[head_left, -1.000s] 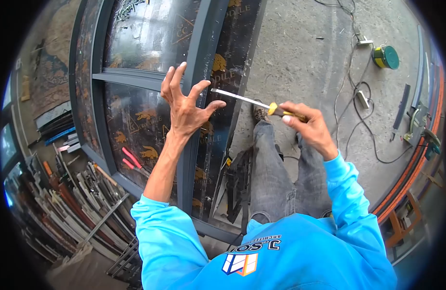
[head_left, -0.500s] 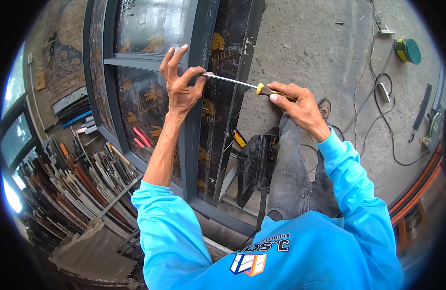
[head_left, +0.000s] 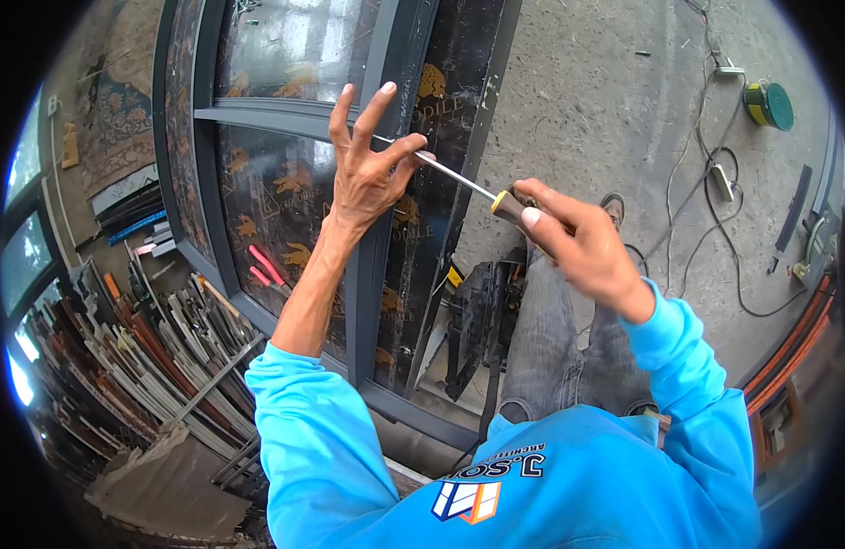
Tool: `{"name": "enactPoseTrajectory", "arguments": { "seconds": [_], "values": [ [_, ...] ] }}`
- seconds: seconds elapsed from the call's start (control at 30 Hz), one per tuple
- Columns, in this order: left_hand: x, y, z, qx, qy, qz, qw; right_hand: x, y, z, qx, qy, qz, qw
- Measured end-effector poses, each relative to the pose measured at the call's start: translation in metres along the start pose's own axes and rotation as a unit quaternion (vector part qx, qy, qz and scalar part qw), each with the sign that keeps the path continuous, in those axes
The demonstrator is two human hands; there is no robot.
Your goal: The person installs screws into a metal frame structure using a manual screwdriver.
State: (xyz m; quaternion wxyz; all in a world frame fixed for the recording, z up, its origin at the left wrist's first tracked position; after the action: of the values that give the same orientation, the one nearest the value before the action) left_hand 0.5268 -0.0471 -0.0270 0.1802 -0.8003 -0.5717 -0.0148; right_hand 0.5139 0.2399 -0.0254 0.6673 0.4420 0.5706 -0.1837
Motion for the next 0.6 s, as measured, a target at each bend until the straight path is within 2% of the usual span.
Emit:
{"name": "enactPoseTrajectory", "arguments": {
  "seconds": [0.03,0.07,0.1,0.13,0.17,0.2,0.23,0.27,0.3,0.37,0.47,0.57,0.6],
  "values": [
    [-0.002,-0.001,-0.001,0.011,-0.001,0.004,1.000,-0.003,-0.008,-0.009,-0.152,-0.265,0.246,0.920],
    [-0.004,-0.001,0.000,-0.012,-0.040,0.029,0.999,-0.008,-0.017,-0.020,-0.174,-0.299,0.267,0.899],
    [-0.005,0.000,0.002,-0.035,-0.079,0.050,0.995,-0.006,-0.018,-0.022,-0.170,-0.289,0.259,0.906],
    [-0.004,0.001,0.005,-0.033,-0.083,0.036,0.995,0.001,-0.017,-0.019,-0.076,-0.225,0.143,0.961],
    [-0.003,0.003,0.006,-0.029,-0.098,0.020,0.995,0.009,-0.015,-0.015,0.019,-0.157,0.021,0.987],
    [-0.002,0.003,0.006,-0.024,-0.092,0.015,0.995,0.013,-0.009,-0.011,0.124,0.104,-0.240,0.957],
    [-0.001,0.003,0.006,-0.019,-0.088,0.008,0.996,0.013,-0.007,-0.014,0.123,0.109,-0.250,0.954],
    [-0.001,0.004,0.008,-0.017,-0.081,0.003,0.997,0.012,-0.004,-0.015,0.083,0.273,-0.279,0.917],
    [0.000,0.003,0.008,-0.016,-0.081,0.002,0.997,0.014,-0.001,-0.015,0.041,0.427,-0.293,0.855],
    [0.000,0.002,0.006,-0.030,-0.083,0.001,0.996,0.019,-0.012,-0.014,0.029,0.420,-0.314,0.851],
    [-0.002,0.006,0.007,-0.031,-0.074,0.000,0.997,0.019,-0.012,-0.012,-0.034,0.204,-0.204,0.957],
    [-0.002,0.006,0.009,-0.030,-0.070,-0.002,0.997,0.020,-0.014,-0.013,-0.083,-0.018,-0.074,0.994],
    [-0.001,0.006,0.008,-0.037,-0.077,-0.002,0.996,0.000,-0.008,-0.014,0.040,0.215,-0.205,0.954]
  ]
}}
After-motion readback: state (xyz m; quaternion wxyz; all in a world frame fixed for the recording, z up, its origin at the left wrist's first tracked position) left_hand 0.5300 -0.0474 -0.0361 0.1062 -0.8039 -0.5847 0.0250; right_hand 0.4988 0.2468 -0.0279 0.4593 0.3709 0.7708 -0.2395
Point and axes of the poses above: each hand's wrist, its own y-axis away from the middle knuckle, its own z-axis out of the palm, x = y × z, the point moved 1 cm from there along -y, towards the middle knuckle, and after that the axes turned 1 degree about x, right-handed, at the moved point
